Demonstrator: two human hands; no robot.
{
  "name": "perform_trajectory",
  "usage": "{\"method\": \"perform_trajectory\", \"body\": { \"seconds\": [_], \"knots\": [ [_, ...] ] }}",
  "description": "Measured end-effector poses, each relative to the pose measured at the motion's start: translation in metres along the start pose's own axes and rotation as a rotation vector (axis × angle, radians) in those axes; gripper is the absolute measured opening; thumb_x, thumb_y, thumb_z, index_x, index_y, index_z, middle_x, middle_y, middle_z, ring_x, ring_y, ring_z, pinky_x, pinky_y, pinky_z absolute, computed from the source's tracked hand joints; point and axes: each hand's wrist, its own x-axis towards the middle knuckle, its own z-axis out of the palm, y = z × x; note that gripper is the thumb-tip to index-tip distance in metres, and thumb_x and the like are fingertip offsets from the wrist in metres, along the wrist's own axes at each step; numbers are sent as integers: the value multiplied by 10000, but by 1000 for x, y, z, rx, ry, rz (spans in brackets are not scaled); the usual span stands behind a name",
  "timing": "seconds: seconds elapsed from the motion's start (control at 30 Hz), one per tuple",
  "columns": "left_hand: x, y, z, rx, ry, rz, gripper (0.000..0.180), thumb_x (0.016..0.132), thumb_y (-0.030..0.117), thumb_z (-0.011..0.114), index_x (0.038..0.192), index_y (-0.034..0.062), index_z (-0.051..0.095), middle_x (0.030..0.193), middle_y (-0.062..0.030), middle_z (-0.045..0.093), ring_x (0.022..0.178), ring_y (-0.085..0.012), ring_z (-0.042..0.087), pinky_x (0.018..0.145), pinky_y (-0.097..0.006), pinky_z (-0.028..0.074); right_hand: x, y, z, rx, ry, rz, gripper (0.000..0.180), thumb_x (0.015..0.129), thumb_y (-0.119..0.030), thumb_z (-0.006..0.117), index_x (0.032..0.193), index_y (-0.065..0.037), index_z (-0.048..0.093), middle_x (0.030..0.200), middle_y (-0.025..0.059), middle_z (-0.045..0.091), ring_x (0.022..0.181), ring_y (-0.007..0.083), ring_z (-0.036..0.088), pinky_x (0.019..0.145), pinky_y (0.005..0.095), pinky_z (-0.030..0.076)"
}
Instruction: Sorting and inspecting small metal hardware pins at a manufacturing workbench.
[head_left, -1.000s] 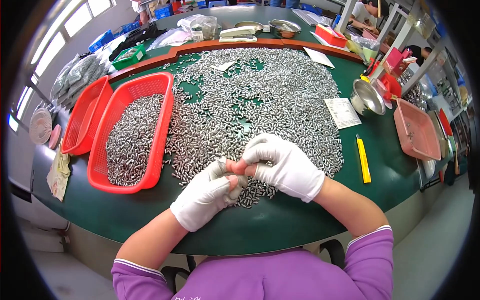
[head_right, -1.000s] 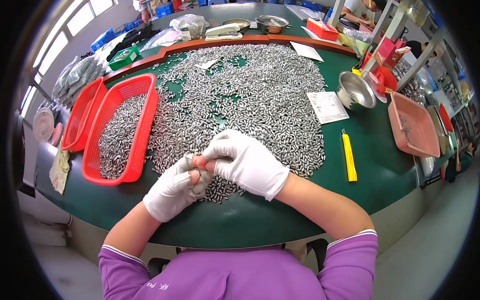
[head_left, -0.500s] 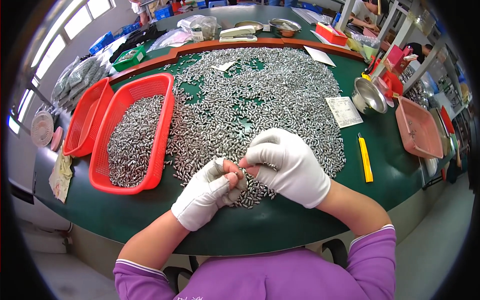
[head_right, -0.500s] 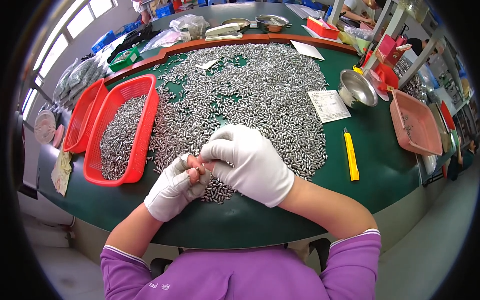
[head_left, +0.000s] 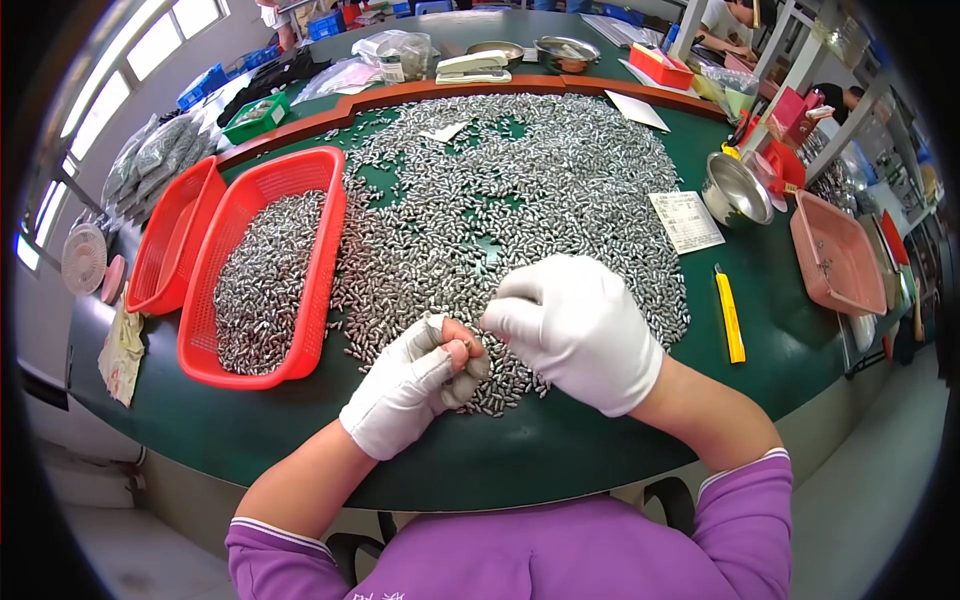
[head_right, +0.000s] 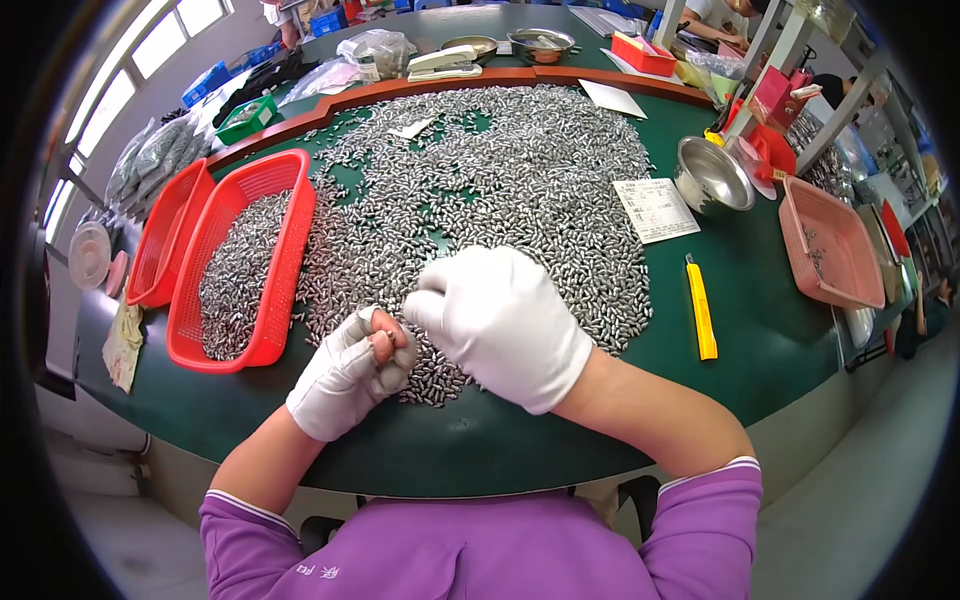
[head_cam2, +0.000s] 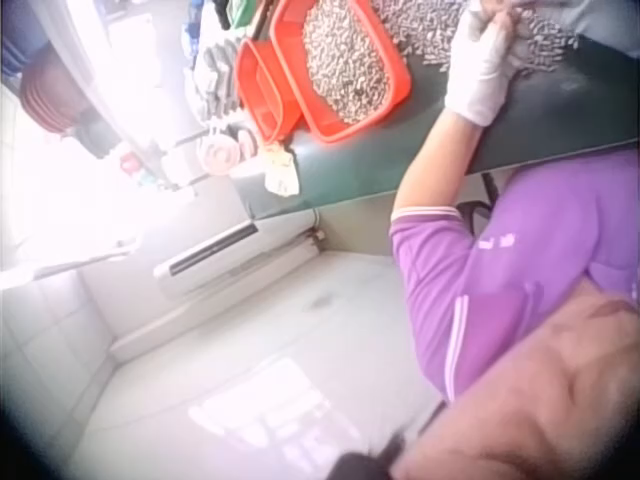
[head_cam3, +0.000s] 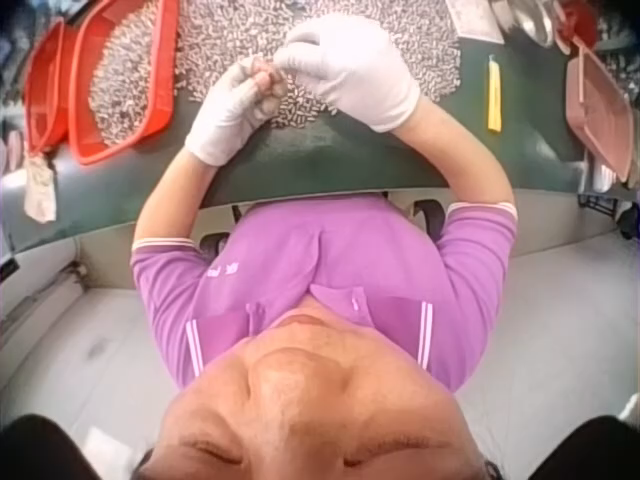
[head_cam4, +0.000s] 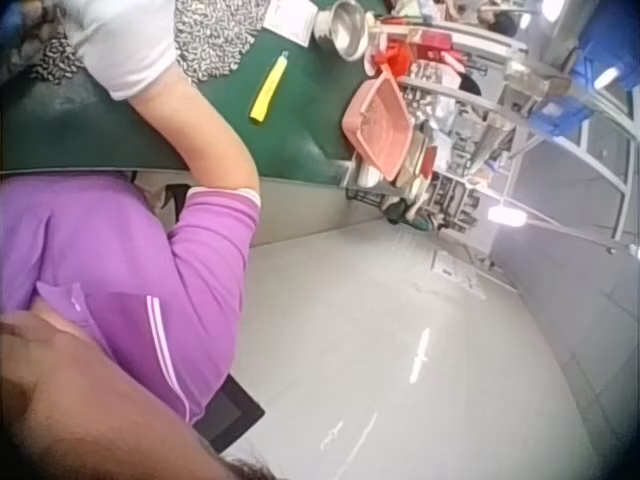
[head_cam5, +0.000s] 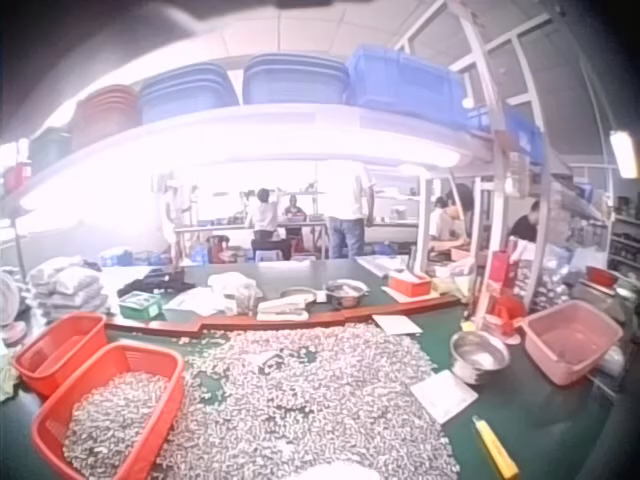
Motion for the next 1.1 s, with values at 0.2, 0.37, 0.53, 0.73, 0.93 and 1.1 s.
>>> {"method": "perform_trajectory", "body": {
  "seconds": [0.2, 0.37, 0.53, 0.73, 0.93, 1.1],
  "knots": [
    [0, 3, 5, 53, -5, 10, 214, 937, 260, 685, 1025, 113, 556, 907, -20, 575, 741, -92, 493, 679, -227, 413, -6, 17, -8, -138, -139, 238, 95, 787, -123, 712, 877, -98, 691, 861, 49, 657, 807, 267, 640, 733, 381, 519],
    [0, 3, 8, 85, 29, 10, 220, 927, 270, 693, 992, 117, 549, 864, -19, 532, 700, -93, 445, 642, -230, 381, -3, 9, -19, -166, -191, 280, 128, 801, -159, 710, 913, -98, 703, 885, 63, 664, 828, 277, 644, 751, 384, 516],
    [2, 2, 5, 58, -32, 19, 194, 928, 210, 685, 1025, 108, 552, 857, 4, 551, 693, -81, 469, 642, -211, 389, -9, 19, -47, -423, -231, 450, 202, 810, -211, 711, 974, -95, 697, 928, 80, 660, 901, 279, 639, 810, 389, 507],
    [-7, 11, 5, 345, 113, 185, 157, 933, 207, 635, 982, 75, 566, 734, 39, 468, 624, -49, 392, 570, -203, 308, -58, 30, -106, -629, -252, 959, 322, 829, -304, 710, 1072, -93, 688, 1011, 120, 670, 979, 319, 646, 840, 434, 519],
    [-21, 10, 32, 1037, 353, 396, 81, 853, 0, 697, 884, 39, 633, 768, 39, 567, 645, -41, 486, 578, -217, 411, -131, 30, -117, -637, -277, 1306, 505, 819, -358, 729, 1245, -104, 636, 1117, 163, 655, 1019, 347, 646, 885, 439, 517],
    [-55, -14, 39, 1536, 360, 601, 156, 732, -16, 738, 798, 55, 617, 749, -91, 640, 612, -252, 609, 571, -326, 494, -160, 40, -103, -656, -151, 1290, 414, 853, -282, 695, 1226, -111, 640, 1063, 162, 651, 972, 354, 652, 849, 443, 531]
  ]
}}
